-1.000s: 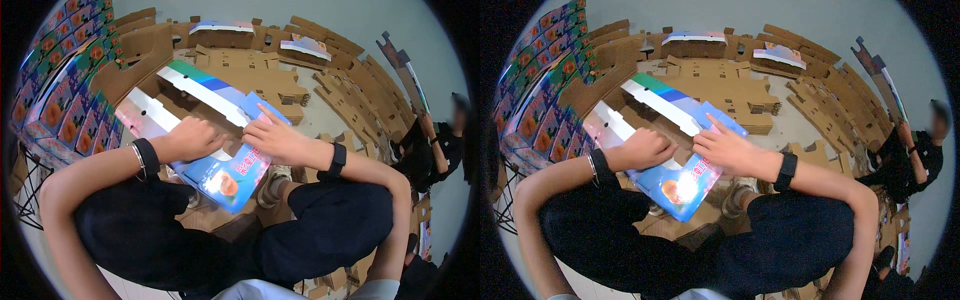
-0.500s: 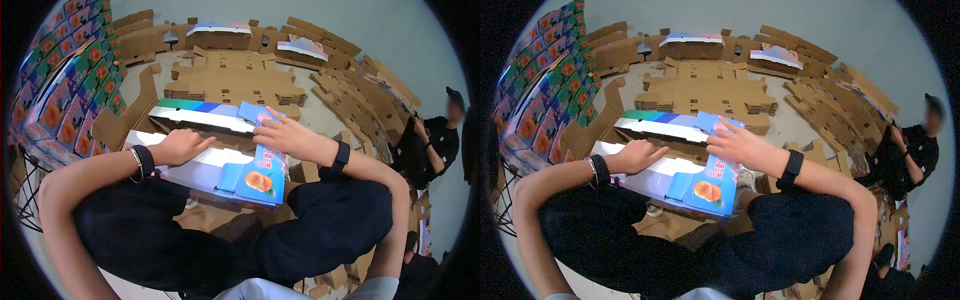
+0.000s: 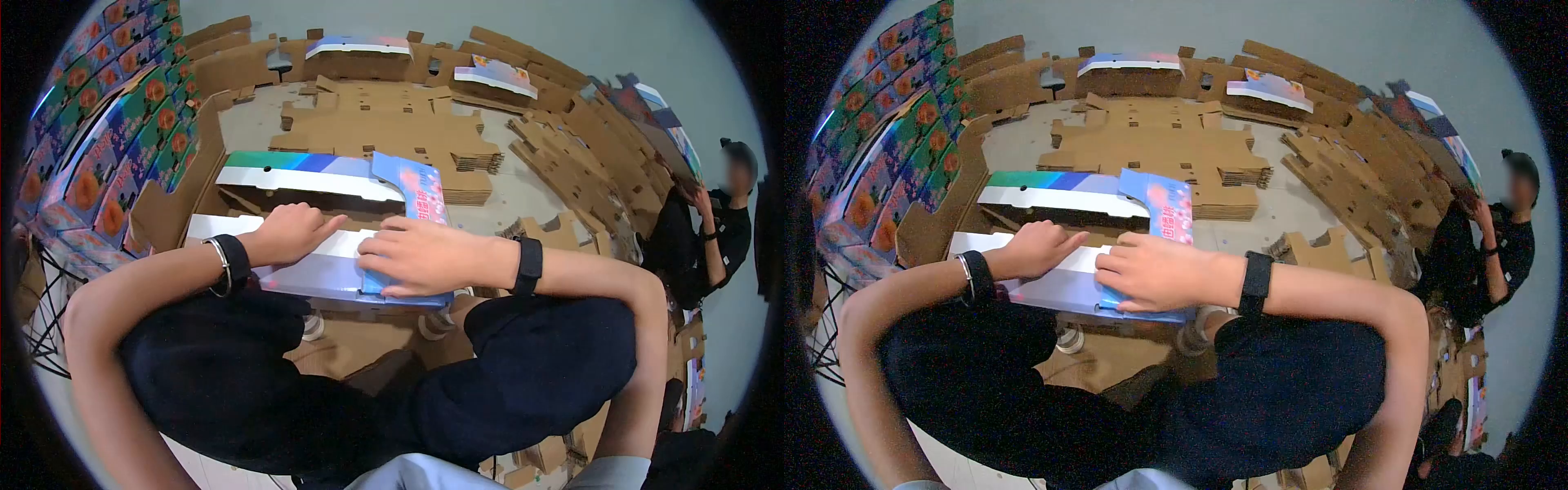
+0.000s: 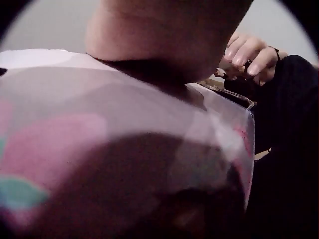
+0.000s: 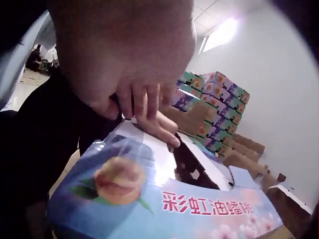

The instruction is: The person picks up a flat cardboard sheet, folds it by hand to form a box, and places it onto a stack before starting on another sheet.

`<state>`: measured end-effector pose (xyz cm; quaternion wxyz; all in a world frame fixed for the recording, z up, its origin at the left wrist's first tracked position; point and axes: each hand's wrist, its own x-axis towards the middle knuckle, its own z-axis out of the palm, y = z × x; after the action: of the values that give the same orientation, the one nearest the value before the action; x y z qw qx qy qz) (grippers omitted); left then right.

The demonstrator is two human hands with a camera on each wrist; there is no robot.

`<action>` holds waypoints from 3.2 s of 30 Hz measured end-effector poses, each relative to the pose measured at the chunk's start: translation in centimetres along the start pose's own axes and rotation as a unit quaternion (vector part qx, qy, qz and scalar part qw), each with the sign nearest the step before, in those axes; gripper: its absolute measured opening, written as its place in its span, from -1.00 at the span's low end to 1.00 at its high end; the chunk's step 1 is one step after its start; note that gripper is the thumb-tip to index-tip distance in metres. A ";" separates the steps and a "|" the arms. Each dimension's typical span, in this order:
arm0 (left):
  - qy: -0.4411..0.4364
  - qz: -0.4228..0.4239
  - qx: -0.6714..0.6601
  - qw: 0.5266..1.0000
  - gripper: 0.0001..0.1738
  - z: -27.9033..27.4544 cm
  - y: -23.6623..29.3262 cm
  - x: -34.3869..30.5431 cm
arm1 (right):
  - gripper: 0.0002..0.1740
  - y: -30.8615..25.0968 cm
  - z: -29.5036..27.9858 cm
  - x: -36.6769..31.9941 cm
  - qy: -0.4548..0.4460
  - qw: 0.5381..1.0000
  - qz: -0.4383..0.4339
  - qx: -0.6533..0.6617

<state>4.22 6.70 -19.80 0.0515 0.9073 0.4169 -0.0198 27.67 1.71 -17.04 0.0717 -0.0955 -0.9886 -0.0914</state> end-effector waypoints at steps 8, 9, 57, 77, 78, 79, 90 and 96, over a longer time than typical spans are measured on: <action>-0.014 0.042 -0.048 0.998 -0.38 -1.0 2.4 0.5 | -0.49 -0.6 -0.4 0.1 -0.094 0.990 0.020 0.107; -0.039 0.017 -0.055 0.998 -0.36 -1.2 2.6 0.6 | -0.52 -0.5 -0.3 -0.1 -0.110 0.985 0.031 0.132; 0.107 0.030 0.049 0.993 -0.36 -1.8 -0.1 0.1 | -0.67 1.2 -0.7 -4.0 -0.237 0.940 0.222 -0.107; 0.236 0.050 0.123 0.963 -0.44 -5.9 -1.1 -0.4 | -0.47 3.4 -2.0 -5.9 -0.042 0.942 0.287 0.167; 0.240 0.054 0.142 0.959 -0.45 -6.4 -1.2 -0.3 | -0.45 3.3 -2.3 -5.5 -0.067 0.907 0.301 0.287; 0.241 0.055 0.152 0.957 -0.45 -7.1 -1.6 -0.3 | -0.43 3.4 -2.9 -5.0 -0.090 0.860 0.307 0.398; 0.331 -0.093 -0.198 0.918 -0.53 -13.0 -7.1 -8.8 | -0.65 7.1 -9.6 -1.2 0.072 0.984 0.159 0.033; 0.291 -0.181 0.003 0.940 -0.74 -11.5 -7.8 -14.7 | -0.82 7.2 -12.8 -2.5 0.133 0.969 0.198 -0.066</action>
<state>-11.38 1.94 -7.81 -0.0790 0.7832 0.5705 0.2345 33.19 5.72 -3.80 0.2123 -0.2807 -0.9235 -0.1528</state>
